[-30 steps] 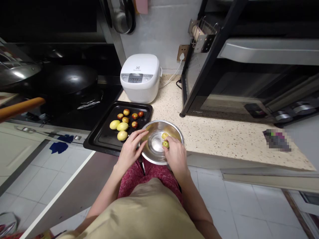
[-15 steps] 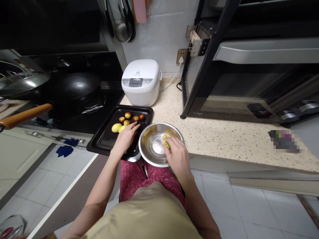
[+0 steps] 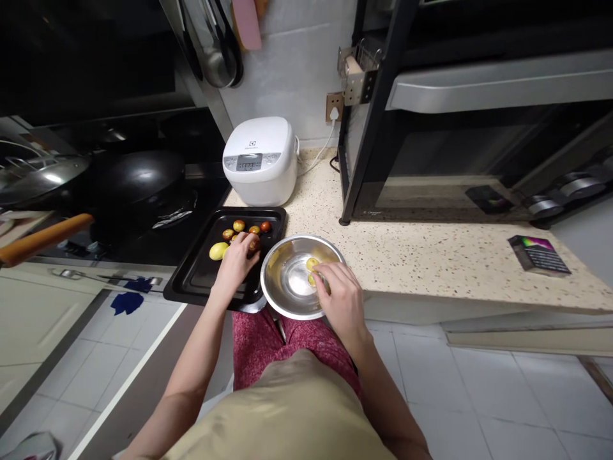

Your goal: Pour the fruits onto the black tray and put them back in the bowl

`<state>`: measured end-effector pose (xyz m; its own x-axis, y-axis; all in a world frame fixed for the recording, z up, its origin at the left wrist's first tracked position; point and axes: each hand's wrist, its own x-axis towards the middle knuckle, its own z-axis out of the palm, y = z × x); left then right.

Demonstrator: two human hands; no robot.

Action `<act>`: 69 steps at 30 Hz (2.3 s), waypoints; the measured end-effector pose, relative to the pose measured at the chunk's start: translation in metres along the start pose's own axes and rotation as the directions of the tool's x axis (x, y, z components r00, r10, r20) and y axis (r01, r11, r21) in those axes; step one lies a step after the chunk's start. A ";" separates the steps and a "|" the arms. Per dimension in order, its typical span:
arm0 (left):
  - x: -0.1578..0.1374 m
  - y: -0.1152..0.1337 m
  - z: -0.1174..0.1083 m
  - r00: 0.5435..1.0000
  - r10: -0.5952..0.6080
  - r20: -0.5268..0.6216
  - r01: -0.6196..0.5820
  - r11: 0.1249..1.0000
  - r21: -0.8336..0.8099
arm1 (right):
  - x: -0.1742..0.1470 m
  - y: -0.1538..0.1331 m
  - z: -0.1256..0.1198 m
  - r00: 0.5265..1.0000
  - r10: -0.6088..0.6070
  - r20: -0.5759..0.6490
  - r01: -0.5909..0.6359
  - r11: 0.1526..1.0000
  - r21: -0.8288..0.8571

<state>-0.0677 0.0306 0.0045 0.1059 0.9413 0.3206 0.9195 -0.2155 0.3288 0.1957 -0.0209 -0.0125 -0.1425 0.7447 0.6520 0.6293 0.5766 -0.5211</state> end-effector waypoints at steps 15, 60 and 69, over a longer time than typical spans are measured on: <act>0.015 0.066 0.033 0.874 0.289 0.390 -0.288 0.956 -0.063 | -0.008 -0.001 -0.007 0.997 0.072 -0.010 -0.071 0.996 0.050; 0.048 -0.014 -0.017 0.987 0.018 0.162 -0.042 0.988 0.146 | -0.019 0.010 -0.010 0.997 -0.027 -0.078 0.033 0.997 0.073; -0.004 0.050 -0.023 0.952 0.181 0.246 -0.168 0.983 -0.076 | -0.019 0.008 -0.003 0.998 -0.041 -0.053 0.046 0.994 0.095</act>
<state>-0.0308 0.0103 0.0400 0.3608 0.9211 0.1465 0.8572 -0.3894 0.3370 0.2060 -0.0314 -0.0268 -0.1277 0.7018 0.7009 0.5471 0.6393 -0.5404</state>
